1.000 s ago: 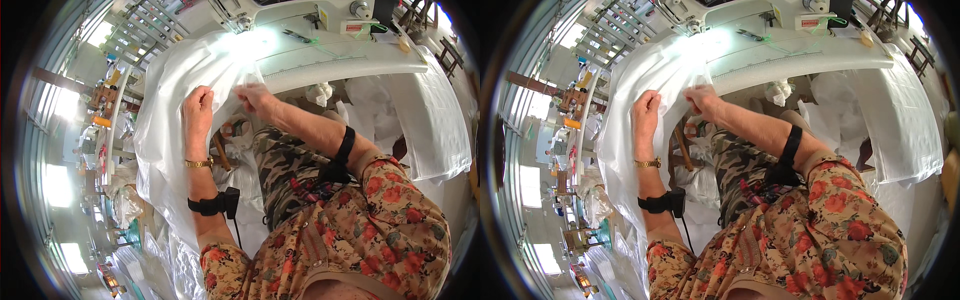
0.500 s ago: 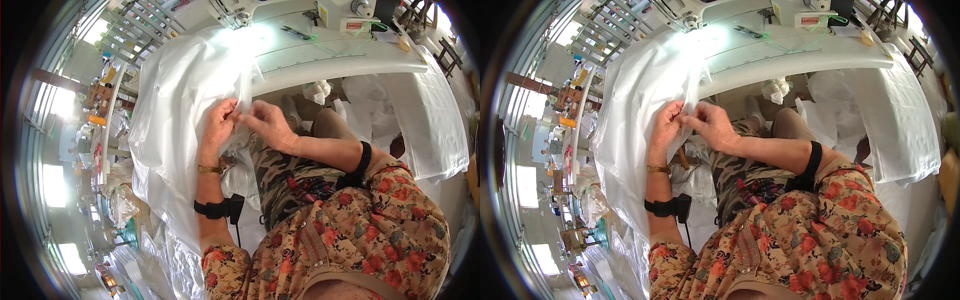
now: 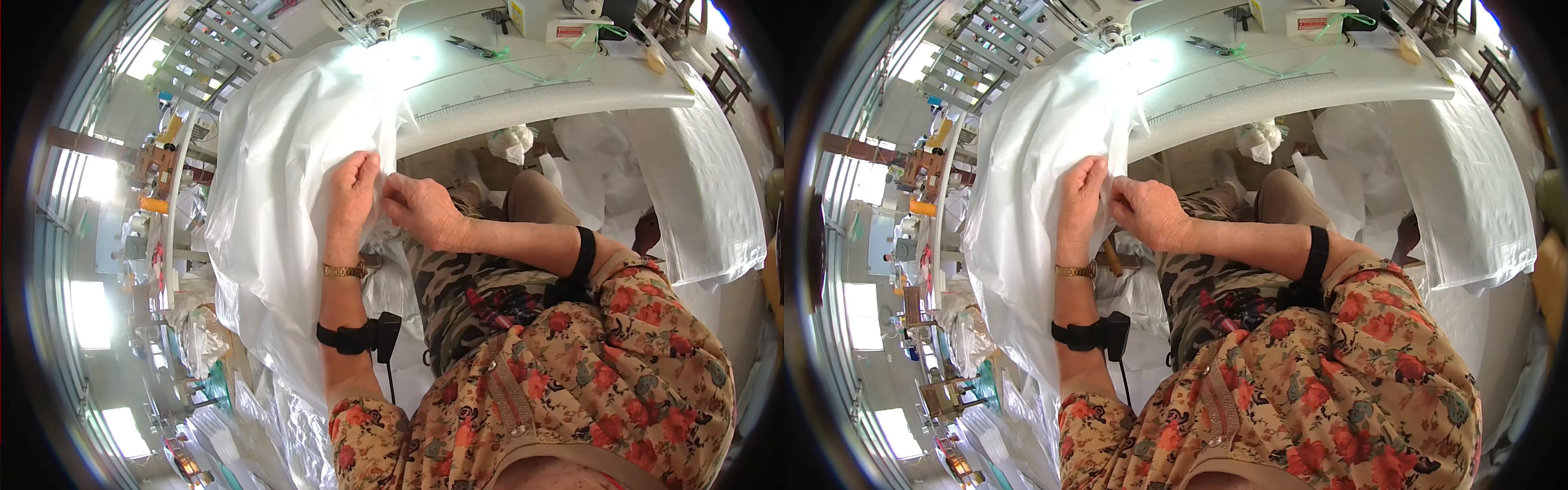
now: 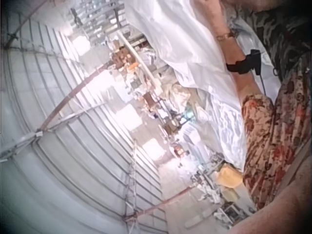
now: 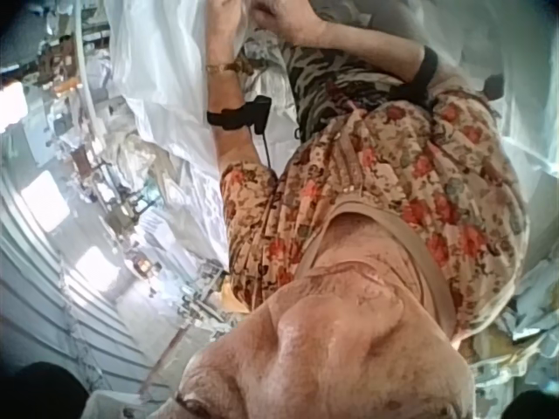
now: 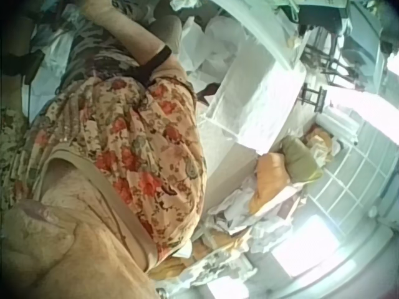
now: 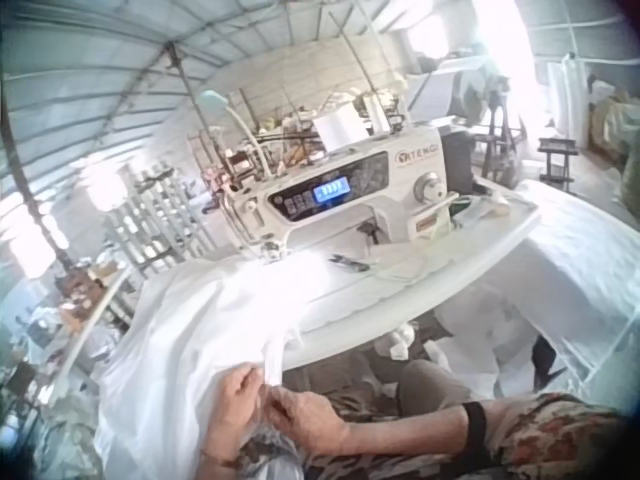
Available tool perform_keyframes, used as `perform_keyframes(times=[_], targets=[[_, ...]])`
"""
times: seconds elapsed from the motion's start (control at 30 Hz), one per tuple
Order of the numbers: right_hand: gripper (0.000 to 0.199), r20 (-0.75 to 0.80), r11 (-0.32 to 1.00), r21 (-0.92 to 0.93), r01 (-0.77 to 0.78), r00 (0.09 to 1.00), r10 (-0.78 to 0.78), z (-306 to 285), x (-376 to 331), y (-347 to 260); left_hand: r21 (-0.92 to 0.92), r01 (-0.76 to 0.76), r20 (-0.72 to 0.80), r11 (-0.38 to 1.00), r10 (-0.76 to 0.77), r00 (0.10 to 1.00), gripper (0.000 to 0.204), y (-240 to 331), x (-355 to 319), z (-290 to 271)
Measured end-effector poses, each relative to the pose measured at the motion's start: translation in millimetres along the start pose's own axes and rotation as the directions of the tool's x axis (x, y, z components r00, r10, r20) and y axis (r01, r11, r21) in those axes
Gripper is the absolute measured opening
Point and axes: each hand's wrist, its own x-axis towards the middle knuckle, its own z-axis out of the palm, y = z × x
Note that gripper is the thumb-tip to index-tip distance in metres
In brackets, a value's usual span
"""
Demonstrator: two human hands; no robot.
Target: The recorder uses an industrial sewing machine to join or hem large white plastic sheets.
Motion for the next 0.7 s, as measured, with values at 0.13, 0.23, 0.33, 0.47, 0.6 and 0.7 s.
perform_keyframes(times=[0.13,0.23,0.33,0.47,0.6,0.7], targets=[[0.015,0.059,0.922,-0.288,0.259,0.966,-0.253,-9,6,7,-0.087,0.102,-0.109,0.991,-0.111,0.988,0.021,9,11,16],[0.02,-0.105,0.934,-0.221,0.282,0.945,-0.31,-25,12,10,-0.052,0.11,-0.211,0.993,-0.118,0.97,0.023,5,16,17],[0.024,-0.37,0.974,-0.216,0.07,0.917,-0.148,-50,33,6,-0.009,0.033,-0.251,0.999,-0.034,0.967,0.023,12,22,10],[0.03,-0.353,0.748,-0.662,0.04,0.864,-0.359,-59,62,24,-0.042,0.064,-0.237,0.997,-0.072,0.969,0.022,30,30,-1],[0.041,-0.305,0.724,-0.69,-0.017,0.914,-0.269,-53,82,27,0.014,0.003,-0.224,1.0,0.0,0.975,0.023,36,44,-4],[0.044,-0.244,0.668,-0.742,-0.059,0.951,-0.188,-59,78,23,0.018,-0.06,-0.253,0.998,0.062,0.966,0.021,38,50,0]])
